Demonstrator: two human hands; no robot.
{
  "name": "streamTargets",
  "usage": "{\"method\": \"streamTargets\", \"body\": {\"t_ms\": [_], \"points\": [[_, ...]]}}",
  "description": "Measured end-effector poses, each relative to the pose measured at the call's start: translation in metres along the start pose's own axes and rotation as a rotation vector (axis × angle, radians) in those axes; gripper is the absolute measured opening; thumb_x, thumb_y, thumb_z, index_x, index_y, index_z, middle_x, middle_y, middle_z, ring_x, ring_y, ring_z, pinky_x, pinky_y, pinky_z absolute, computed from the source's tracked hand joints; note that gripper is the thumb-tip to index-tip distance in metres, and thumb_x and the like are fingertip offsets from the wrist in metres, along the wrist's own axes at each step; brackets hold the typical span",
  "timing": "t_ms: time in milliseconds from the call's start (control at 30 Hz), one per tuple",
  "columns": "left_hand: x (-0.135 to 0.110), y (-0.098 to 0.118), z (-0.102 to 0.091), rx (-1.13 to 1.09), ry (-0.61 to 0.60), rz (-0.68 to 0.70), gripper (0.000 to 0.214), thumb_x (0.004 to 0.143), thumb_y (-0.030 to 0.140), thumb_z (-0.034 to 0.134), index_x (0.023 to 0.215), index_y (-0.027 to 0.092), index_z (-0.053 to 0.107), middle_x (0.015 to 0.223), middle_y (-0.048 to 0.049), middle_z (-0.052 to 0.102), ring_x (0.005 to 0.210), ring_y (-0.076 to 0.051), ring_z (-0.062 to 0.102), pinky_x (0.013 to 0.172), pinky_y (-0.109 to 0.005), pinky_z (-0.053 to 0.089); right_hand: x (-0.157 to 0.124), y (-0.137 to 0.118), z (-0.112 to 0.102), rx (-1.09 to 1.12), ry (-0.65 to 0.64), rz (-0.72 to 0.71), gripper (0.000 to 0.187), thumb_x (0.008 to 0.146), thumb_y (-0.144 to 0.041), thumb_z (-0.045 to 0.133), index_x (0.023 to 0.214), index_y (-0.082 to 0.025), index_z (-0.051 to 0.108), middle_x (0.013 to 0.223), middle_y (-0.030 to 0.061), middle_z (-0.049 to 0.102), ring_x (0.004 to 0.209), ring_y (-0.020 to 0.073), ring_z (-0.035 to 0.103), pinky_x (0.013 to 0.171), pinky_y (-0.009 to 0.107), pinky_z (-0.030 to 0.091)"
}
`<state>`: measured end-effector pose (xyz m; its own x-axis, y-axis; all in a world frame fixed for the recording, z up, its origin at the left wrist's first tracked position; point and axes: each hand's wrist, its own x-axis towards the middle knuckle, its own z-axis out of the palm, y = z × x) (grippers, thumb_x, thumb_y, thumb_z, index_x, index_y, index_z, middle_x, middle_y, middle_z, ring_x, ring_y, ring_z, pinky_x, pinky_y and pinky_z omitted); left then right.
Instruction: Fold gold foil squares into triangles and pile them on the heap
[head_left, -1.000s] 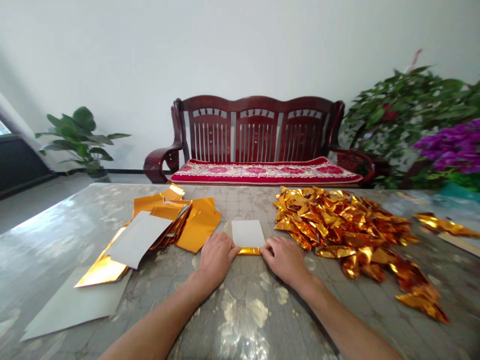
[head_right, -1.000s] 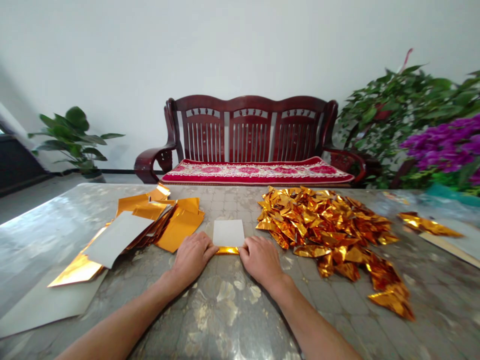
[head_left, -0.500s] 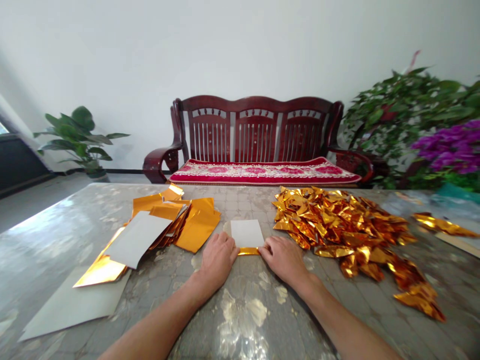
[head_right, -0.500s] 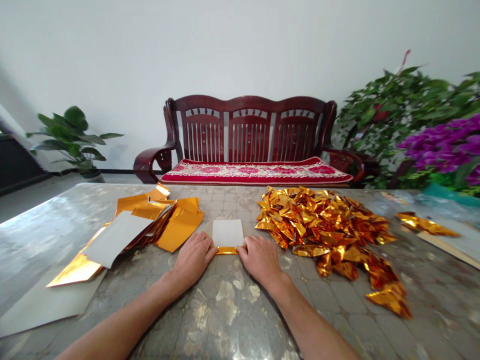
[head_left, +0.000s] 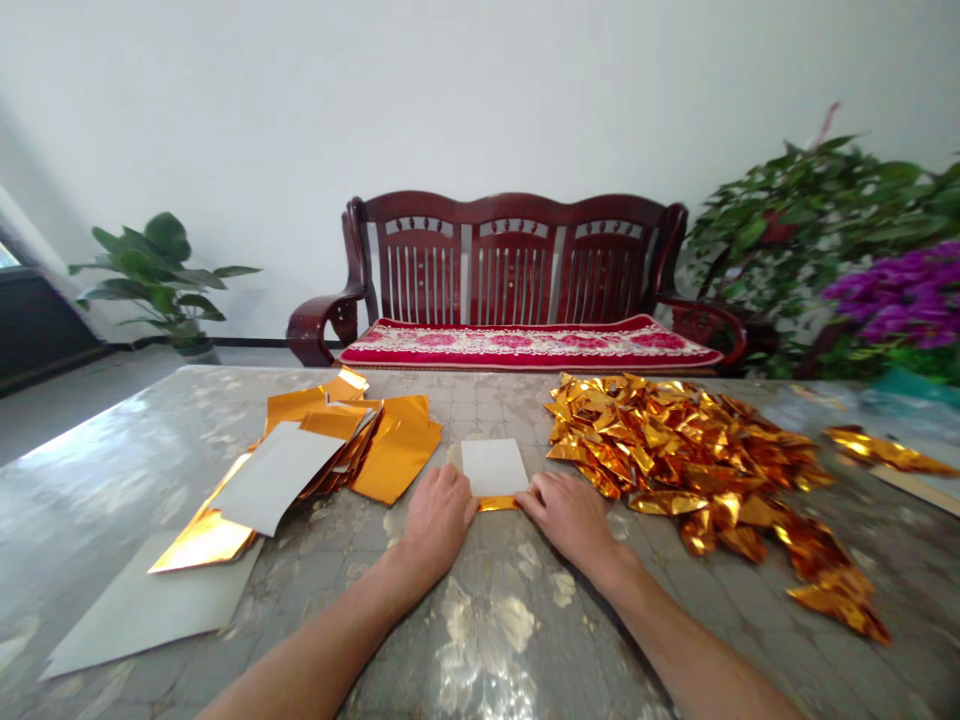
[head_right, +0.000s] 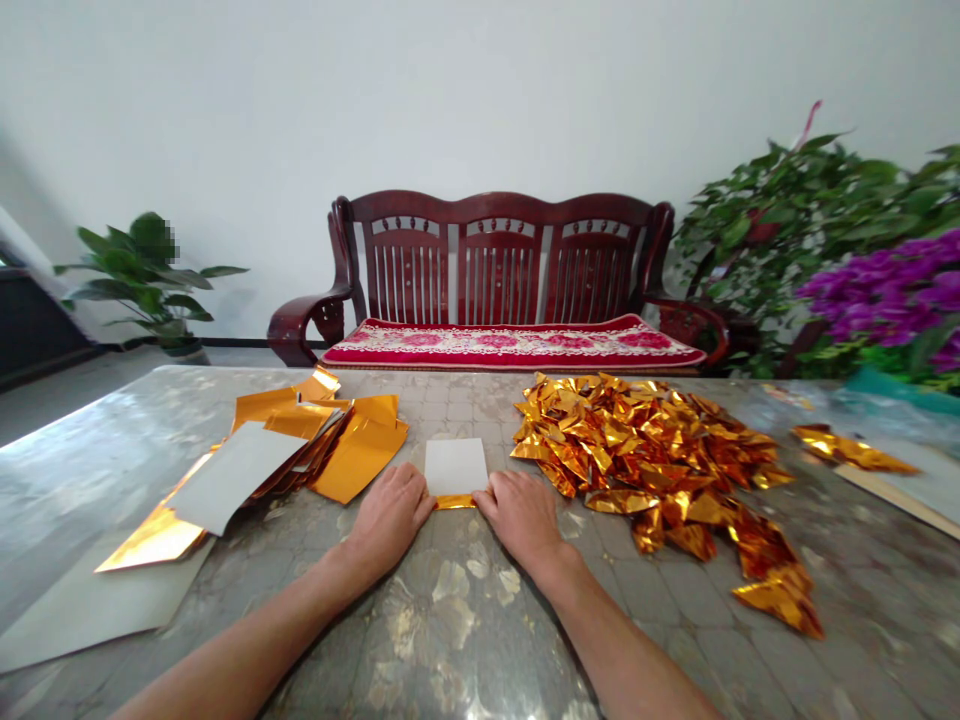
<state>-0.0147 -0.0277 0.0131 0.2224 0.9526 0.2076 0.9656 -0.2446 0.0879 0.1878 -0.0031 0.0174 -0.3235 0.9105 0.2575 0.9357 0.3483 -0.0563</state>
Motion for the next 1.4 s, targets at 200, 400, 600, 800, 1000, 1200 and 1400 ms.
{"method": "streamTargets", "body": {"t_ms": [200,400,600,800,1000,1200,1400], "points": [[0.000,0.004,-0.006,0.060,-0.019,-0.090,0.027,0.095,0.032,0.048,0.091,0.016,0.070,0.098,-0.0115,0.066,0.096,-0.027,0.060,0.082,-0.038,0.044,0.000,-0.001,-0.001,-0.034,-0.012,-0.013,0.028,0.095,-0.037,0.053,0.075,-0.020,0.064,0.083,0.0048,0.072,0.080,0.0195,0.065,0.064,0.029,0.033],[0.002,0.004,-0.009,0.086,-0.040,-0.096,0.029,0.095,0.034,0.048,0.092,0.015,0.070,0.098,-0.0124,0.065,0.097,-0.029,0.059,0.083,-0.040,0.043,0.000,-0.001,-0.001,-0.065,-0.021,-0.017,0.027,0.096,-0.037,0.052,0.078,-0.021,0.065,0.084,0.0049,0.073,0.081,0.0199,0.065,0.065,0.029,0.034],[-0.001,0.002,-0.006,0.017,0.026,-0.074,0.020,0.093,0.034,0.054,0.097,0.019,0.066,0.104,-0.0088,0.062,0.100,-0.027,0.056,0.084,-0.040,0.043,-0.001,-0.001,0.000,-0.071,-0.010,-0.014,0.027,0.095,-0.038,0.052,0.078,-0.021,0.065,0.083,0.0045,0.072,0.082,0.0208,0.065,0.066,0.030,0.034],[-0.001,0.000,-0.001,-0.112,0.064,0.206,0.022,0.096,0.022,0.049,0.111,0.027,0.065,0.111,-0.0050,0.059,0.102,-0.021,0.053,0.088,-0.033,0.044,-0.002,-0.002,0.001,-0.059,0.004,-0.006,0.025,0.095,-0.038,0.053,0.079,-0.021,0.064,0.085,0.0046,0.071,0.083,0.0204,0.064,0.068,0.030,0.034],[-0.006,0.005,-0.005,-0.034,-0.069,0.363,0.021,0.097,0.022,0.047,0.110,0.021,0.063,0.099,-0.0054,0.062,0.096,-0.022,0.055,0.085,-0.032,0.047,-0.001,-0.001,0.000,-0.020,-0.013,0.040,0.026,0.094,-0.040,0.053,0.077,-0.021,0.060,0.084,0.0043,0.070,0.082,0.0203,0.063,0.067,0.030,0.032],[-0.013,0.013,-0.009,0.031,-0.090,0.327,0.022,0.096,0.019,0.048,0.113,0.019,0.060,0.104,-0.0070,0.062,0.097,-0.024,0.055,0.086,-0.035,0.048,-0.002,-0.008,-0.001,0.026,0.002,0.107,0.018,0.092,-0.037,0.056,0.091,-0.020,0.060,0.091,0.0059,0.069,0.089,0.0231,0.063,0.073,0.032,0.034],[-0.012,0.017,-0.008,0.054,-0.108,0.322,0.018,0.094,0.016,0.048,0.106,0.016,0.061,0.102,-0.0085,0.062,0.097,-0.024,0.055,0.085,-0.036,0.049,-0.005,-0.018,0.004,0.044,0.029,0.117,0.036,0.087,-0.050,0.060,0.105,-0.019,0.060,0.106,0.0112,0.067,0.100,0.0292,0.058,0.081,0.037,0.034]]}}
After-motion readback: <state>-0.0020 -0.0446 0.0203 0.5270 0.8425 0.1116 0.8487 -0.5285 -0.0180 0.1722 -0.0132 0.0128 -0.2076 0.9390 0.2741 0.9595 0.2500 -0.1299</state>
